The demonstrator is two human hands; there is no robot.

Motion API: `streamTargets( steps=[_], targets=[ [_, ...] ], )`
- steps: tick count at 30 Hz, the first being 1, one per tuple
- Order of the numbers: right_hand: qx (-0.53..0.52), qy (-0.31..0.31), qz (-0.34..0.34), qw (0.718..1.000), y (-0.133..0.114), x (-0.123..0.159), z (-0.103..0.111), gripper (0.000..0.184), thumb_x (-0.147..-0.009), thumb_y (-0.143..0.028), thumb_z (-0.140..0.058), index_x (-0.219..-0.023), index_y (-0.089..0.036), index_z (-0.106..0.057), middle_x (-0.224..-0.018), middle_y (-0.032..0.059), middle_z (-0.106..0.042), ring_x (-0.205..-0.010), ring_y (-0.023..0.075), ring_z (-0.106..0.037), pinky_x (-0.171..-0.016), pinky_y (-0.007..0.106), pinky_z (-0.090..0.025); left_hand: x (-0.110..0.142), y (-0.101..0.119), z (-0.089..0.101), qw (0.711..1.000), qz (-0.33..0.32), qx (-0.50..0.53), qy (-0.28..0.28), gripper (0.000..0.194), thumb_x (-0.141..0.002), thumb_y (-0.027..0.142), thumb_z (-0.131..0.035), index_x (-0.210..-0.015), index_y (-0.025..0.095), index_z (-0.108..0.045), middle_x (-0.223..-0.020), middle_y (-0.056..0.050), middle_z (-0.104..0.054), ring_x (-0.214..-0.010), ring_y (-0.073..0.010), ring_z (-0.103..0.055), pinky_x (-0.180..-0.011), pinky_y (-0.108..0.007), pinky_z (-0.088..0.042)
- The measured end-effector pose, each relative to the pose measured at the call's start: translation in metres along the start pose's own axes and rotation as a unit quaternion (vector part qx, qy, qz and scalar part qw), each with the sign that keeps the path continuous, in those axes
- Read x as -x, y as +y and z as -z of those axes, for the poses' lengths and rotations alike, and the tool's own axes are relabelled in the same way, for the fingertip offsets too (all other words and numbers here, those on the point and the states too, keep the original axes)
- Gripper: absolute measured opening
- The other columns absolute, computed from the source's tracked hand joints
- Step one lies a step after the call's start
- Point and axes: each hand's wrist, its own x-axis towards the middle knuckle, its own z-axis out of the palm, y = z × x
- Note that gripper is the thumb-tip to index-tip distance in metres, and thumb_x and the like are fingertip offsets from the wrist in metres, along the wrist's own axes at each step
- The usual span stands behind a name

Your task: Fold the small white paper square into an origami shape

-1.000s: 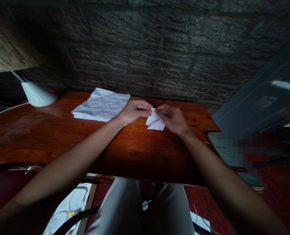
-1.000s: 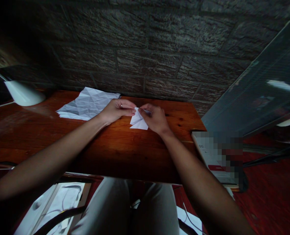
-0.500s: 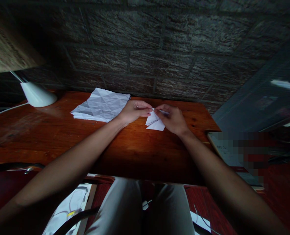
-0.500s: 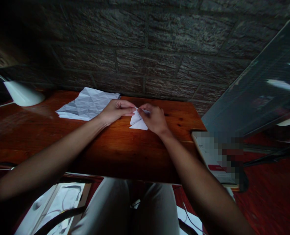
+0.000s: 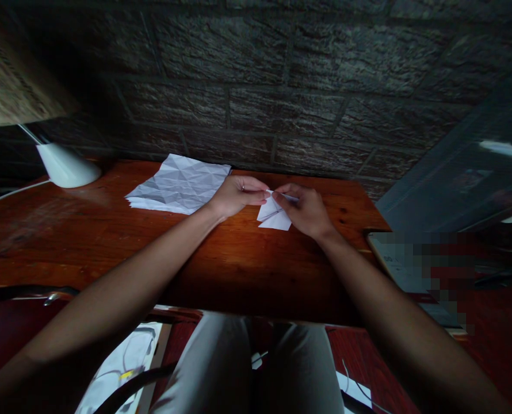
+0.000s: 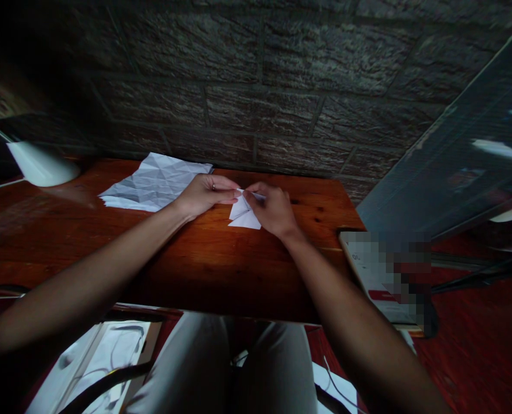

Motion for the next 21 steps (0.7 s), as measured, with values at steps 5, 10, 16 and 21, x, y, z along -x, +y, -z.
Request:
streamTargets(
  steps=[5, 10, 16, 21],
  targets=[
    [-0.017, -0.007, -0.008, 1.000, -0.0005, -0.0001, -0.0006, 0.017, -0.097, -0.034, -0.066, -0.095, -0.022, -0.077, -0.098, 0.0070, -0.083, -0.089, 0.0242, -0.076, -0.087, 0.040, -0.057, 0.0016, 0.0037, -0.0014, 1.000, 0.005, 0.001, -0.005, 0.024, -0.065, 0.022, -0.095, -0.085, 0.016, -0.081, -0.083, -0.004, -0.083, -0.080, -0.0169, -0.078, -0.094, -0.040, -0.066],
    [-0.018, -0.004, -0.010, 1.000, -0.0019, 0.0004, -0.0004, 0.017, -0.097, -0.034, -0.066, -0.095, -0.023, -0.078, -0.097, 0.0063, -0.083, -0.089, 0.0239, -0.076, -0.089, 0.040, -0.057, 0.0025, 0.0047, -0.0012, 1.000, 0.001, -0.025, -0.005, 0.025, -0.067, 0.024, -0.094, -0.087, 0.016, -0.081, -0.086, -0.006, -0.083, -0.086, -0.0200, -0.079, -0.093, -0.041, -0.065],
    [-0.046, -0.001, -0.015, 0.999, -0.0006, -0.0004, -0.0003, 0.017, -0.095, -0.036, -0.069, -0.096, -0.023, -0.079, -0.101, 0.0063, -0.084, -0.093, 0.0243, -0.076, -0.091, 0.041, -0.058, 0.0025, 0.0033, -0.0031, 1.000, -0.005, -0.015, 0.007, 0.019, -0.071, 0.022, -0.090, -0.086, 0.016, -0.080, -0.086, -0.004, -0.082, -0.086, -0.0179, -0.078, -0.094, -0.039, -0.065],
    [-0.138, -0.032, -0.048, 0.989, 0.0048, -0.0040, 0.0036, 0.034, -0.084, -0.044, -0.080, -0.109, -0.021, -0.077, -0.112, 0.0083, -0.081, -0.100, 0.0250, -0.074, -0.088, 0.040, -0.058, 0.0019, 0.0073, -0.0040, 0.999, -0.025, -0.015, 0.018, 0.019, -0.070, 0.022, -0.089, -0.084, 0.015, -0.079, -0.084, -0.003, -0.081, -0.082, -0.0163, -0.077, -0.092, -0.037, -0.066]
  ],
)
